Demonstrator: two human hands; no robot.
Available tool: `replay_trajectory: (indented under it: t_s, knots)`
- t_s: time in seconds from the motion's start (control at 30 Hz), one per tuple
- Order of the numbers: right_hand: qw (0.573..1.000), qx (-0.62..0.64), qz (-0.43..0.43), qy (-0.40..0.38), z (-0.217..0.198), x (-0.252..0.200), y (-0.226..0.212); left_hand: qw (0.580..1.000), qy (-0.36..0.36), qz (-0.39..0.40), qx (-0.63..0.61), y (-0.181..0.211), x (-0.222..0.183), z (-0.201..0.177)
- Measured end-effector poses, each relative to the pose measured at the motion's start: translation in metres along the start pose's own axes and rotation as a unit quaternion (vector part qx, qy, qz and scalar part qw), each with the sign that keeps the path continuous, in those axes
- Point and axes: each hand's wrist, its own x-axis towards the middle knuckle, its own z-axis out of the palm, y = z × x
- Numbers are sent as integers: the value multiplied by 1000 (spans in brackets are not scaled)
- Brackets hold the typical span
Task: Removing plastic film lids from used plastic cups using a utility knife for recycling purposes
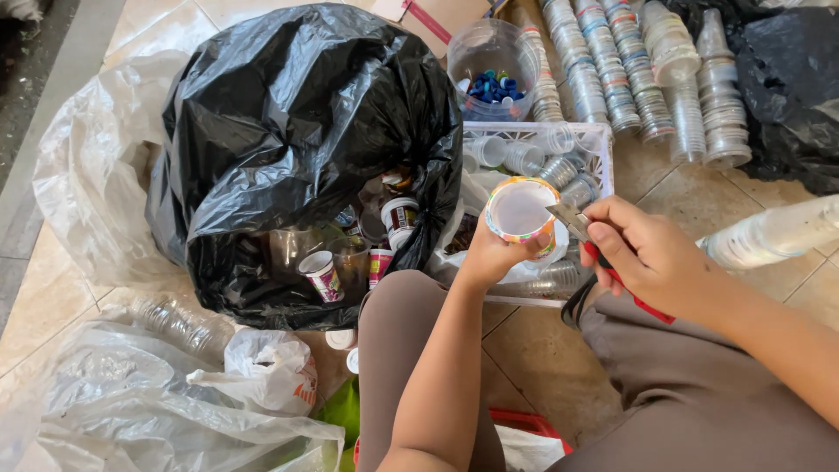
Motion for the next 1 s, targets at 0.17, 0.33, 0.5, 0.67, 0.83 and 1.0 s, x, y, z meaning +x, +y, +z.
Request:
replay_trajectory:
  t_s: [0.17,0.33,0.5,0.67,0.83,1.0]
  knots:
    - [999,-3,32,17,0,-3,-3,996,31,0,79,-29,1,-4]
    - [998,-39,55,11,-6,1,5,991,-18,44,123,-20,5,4]
    - [997,-54,49,3,-7,5,7,992,-3,26,124,-14,4,4]
    - [998,-43,52,6,-6,5,2,986,26,46,160,-12,3,5]
    - [999,-29,44,13,-8,4,1,973,20,88,214,-12,3,10]
    - [998,10,54,6,-13,4,5,978,33,82,187,-16,1,23]
